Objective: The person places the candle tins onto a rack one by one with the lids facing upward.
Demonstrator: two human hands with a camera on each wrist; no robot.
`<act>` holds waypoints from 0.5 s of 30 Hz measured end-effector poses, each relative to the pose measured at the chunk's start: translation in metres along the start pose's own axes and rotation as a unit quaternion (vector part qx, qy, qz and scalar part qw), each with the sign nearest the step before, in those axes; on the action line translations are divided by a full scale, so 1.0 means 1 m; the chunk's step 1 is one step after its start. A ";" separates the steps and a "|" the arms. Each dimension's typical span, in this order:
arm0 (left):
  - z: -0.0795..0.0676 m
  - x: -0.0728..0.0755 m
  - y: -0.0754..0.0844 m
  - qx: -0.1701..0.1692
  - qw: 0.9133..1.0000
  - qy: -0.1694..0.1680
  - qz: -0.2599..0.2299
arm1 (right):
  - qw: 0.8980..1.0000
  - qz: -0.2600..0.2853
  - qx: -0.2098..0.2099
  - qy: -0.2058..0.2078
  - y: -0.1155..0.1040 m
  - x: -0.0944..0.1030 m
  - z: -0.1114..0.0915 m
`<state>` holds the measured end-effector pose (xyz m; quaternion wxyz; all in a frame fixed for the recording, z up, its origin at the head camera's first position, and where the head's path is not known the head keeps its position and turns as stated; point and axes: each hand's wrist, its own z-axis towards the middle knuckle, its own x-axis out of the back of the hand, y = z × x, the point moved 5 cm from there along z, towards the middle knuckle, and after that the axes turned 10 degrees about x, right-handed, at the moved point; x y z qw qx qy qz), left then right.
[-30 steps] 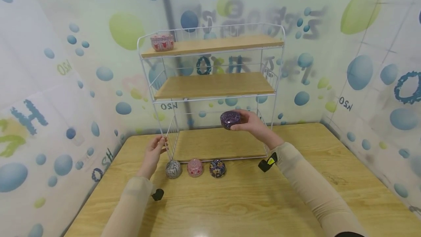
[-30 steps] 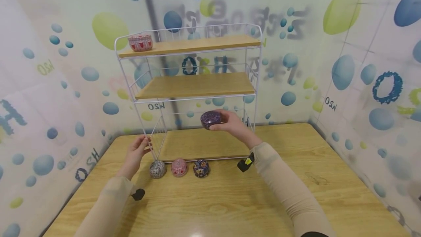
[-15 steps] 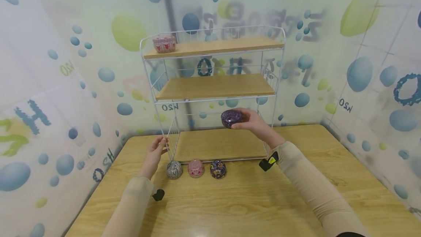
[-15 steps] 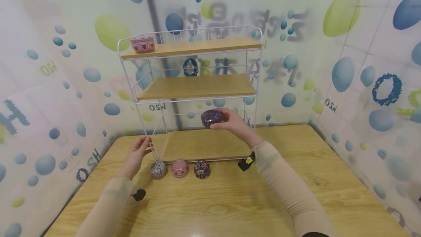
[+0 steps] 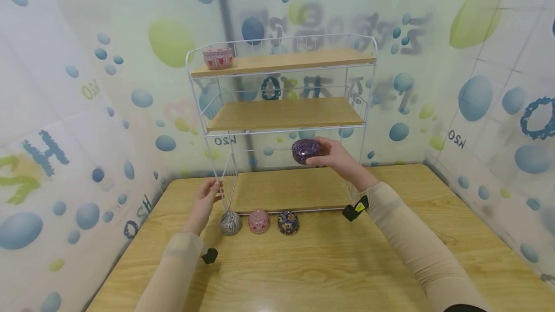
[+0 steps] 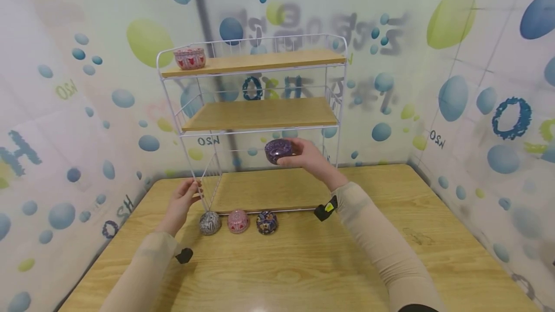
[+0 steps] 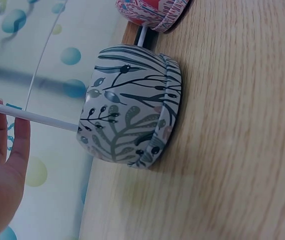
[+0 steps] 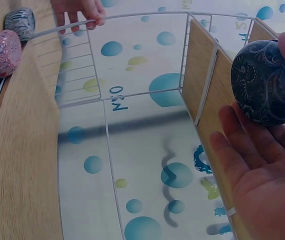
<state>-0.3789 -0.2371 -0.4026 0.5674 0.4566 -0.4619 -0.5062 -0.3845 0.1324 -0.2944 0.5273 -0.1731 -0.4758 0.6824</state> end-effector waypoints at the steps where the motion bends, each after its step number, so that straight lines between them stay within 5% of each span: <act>1: -0.002 -0.001 0.002 -0.001 1.000 -0.003 0.001 | 1.000 -0.002 0.000 0.000 -0.001 0.000 0.000; 15: -0.006 -0.003 0.009 0.008 1.000 -0.009 0.009 | 1.000 0.014 0.003 -0.003 -0.019 0.000 0.009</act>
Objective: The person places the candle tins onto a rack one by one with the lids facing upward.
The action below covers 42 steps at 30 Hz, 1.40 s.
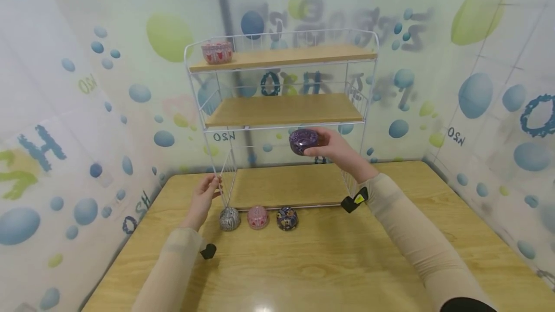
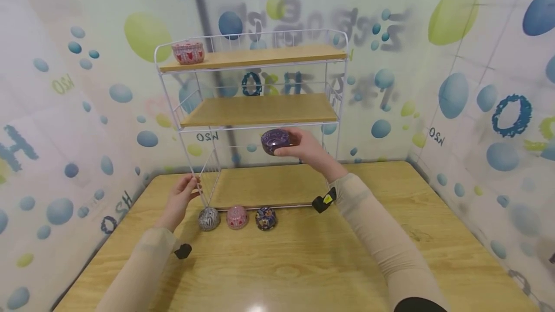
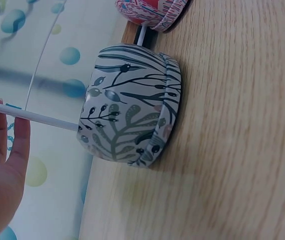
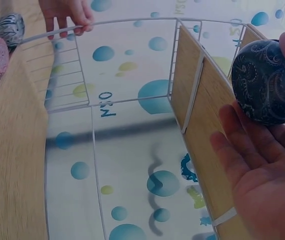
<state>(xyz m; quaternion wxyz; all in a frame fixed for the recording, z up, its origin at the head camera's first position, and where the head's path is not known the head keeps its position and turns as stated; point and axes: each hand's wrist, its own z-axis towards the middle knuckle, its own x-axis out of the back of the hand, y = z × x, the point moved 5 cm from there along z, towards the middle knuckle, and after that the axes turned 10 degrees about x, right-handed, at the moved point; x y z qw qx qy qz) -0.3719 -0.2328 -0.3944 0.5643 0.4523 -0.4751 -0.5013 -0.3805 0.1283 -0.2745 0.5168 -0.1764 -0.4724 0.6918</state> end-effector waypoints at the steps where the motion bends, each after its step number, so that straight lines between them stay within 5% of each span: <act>1: 0.000 0.000 0.000 0.000 1.000 0.001 0.000 | 1.000 0.002 -0.001 0.001 -0.001 0.000 0.001; 42: 0.000 0.002 -0.002 0.003 1.000 0.002 -0.006 | 0.999 0.026 0.018 0.023 -0.041 -0.008 0.027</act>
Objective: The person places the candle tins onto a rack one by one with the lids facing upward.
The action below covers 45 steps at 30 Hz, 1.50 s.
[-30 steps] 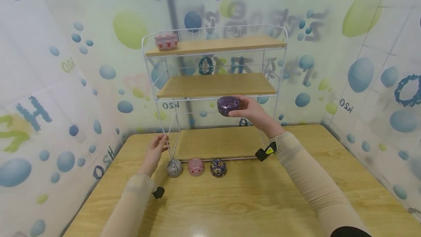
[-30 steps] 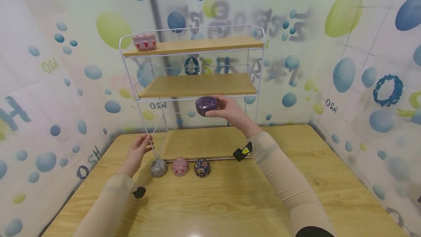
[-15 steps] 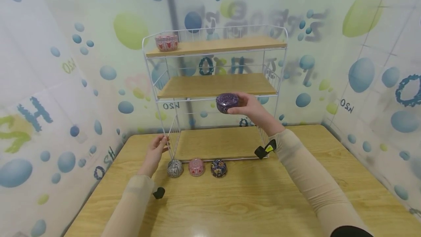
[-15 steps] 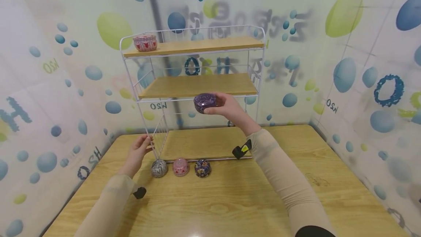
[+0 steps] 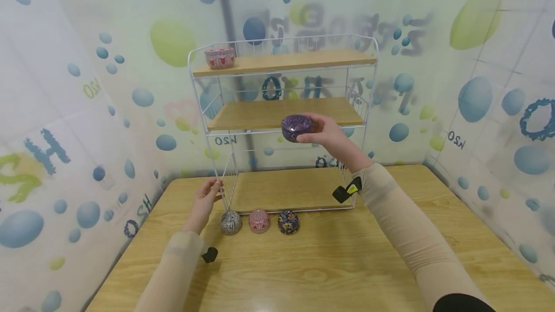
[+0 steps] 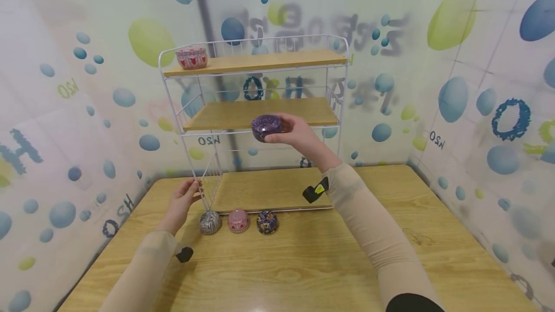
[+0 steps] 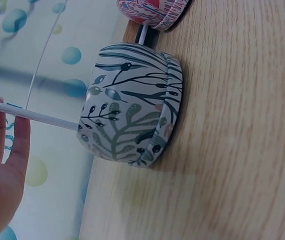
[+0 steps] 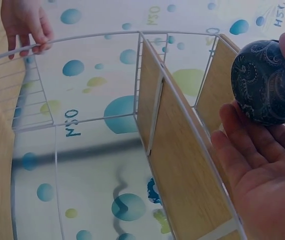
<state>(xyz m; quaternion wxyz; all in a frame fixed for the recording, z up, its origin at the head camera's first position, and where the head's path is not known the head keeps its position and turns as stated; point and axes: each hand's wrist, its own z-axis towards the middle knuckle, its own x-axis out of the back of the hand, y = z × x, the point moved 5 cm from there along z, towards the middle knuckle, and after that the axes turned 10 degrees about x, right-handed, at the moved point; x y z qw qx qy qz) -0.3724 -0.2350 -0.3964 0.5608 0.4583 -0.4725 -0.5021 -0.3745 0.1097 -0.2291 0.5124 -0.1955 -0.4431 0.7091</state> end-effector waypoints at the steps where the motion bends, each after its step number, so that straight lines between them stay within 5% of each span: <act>1: 0.000 0.000 0.000 -0.001 1.000 0.000 0.002 | 1.000 0.000 0.001 0.000 -0.002 0.000 0.001; 13: 0.016 0.007 -0.024 -0.009 1.000 0.006 0.005 | 1.000 0.008 0.029 -0.008 -0.023 -0.006 0.020; 39: 0.014 0.007 -0.024 -0.010 1.000 0.019 0.004 | 0.999 -0.017 0.049 0.014 -0.060 -0.014 0.047; 45: 0.008 0.004 -0.012 -0.002 1.000 0.008 -0.007 | 0.998 -0.012 0.064 0.014 -0.075 -0.019 0.056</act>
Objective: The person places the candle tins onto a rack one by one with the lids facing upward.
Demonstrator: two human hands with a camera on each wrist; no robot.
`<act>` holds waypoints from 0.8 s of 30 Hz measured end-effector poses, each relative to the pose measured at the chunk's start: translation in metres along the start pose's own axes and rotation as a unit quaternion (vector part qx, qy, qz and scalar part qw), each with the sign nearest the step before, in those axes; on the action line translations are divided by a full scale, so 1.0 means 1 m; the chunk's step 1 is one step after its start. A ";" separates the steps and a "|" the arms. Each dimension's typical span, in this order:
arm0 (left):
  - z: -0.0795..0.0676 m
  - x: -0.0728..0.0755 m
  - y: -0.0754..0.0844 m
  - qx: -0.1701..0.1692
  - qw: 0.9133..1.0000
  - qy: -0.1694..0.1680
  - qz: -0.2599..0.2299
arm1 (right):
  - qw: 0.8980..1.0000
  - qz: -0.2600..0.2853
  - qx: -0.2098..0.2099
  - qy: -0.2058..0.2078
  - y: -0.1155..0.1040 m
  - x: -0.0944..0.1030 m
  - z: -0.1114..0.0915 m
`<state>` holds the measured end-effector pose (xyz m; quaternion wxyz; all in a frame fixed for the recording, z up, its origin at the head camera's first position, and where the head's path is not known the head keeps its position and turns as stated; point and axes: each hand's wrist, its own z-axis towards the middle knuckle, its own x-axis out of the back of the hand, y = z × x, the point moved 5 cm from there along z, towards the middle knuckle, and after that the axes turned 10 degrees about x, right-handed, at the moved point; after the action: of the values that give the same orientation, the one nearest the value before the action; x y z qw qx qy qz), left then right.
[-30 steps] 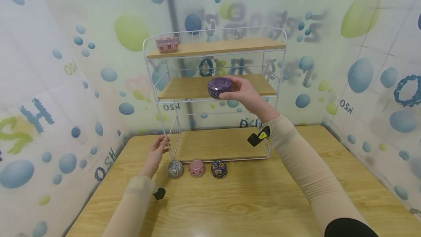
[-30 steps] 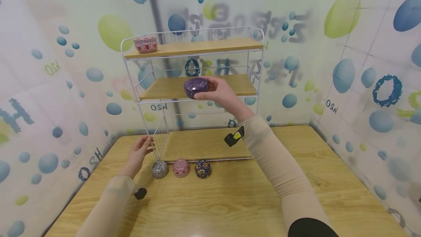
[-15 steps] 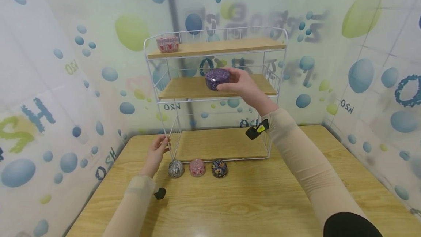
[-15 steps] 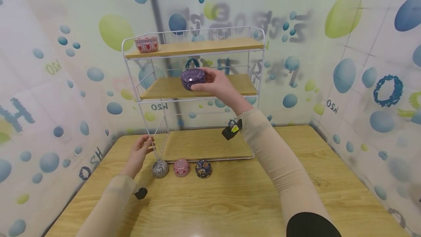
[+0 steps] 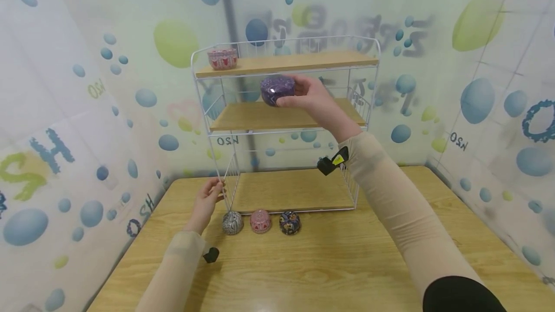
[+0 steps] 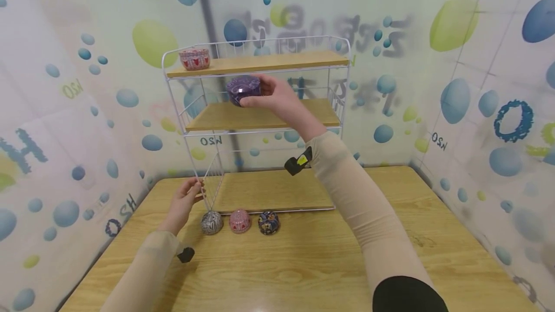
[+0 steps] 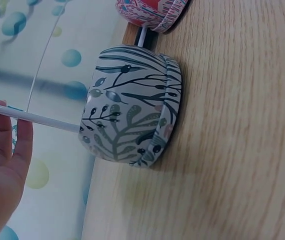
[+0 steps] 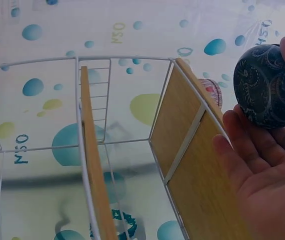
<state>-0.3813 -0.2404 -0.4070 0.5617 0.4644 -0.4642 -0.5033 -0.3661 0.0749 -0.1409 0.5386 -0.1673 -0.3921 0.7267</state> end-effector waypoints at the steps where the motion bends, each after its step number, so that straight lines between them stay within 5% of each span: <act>1: -0.002 -0.001 0.003 -0.001 1.000 -0.001 0.001 | 1.000 0.000 0.000 -0.001 -0.002 -0.001 0.002; 15: -0.010 -0.004 0.011 -0.001 1.000 0.005 0.012 | 0.999 -0.010 0.032 -0.003 -0.025 -0.003 0.024; 24: 0.003 0.001 -0.010 -0.010 1.000 0.016 0.023 | 0.998 -0.039 0.037 0.012 -0.039 0.000 0.036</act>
<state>-0.3858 -0.2421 -0.4166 0.5851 0.4563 -0.4605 -0.4872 -0.3646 0.0658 -0.0888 0.5767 -0.1405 -0.3646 0.7175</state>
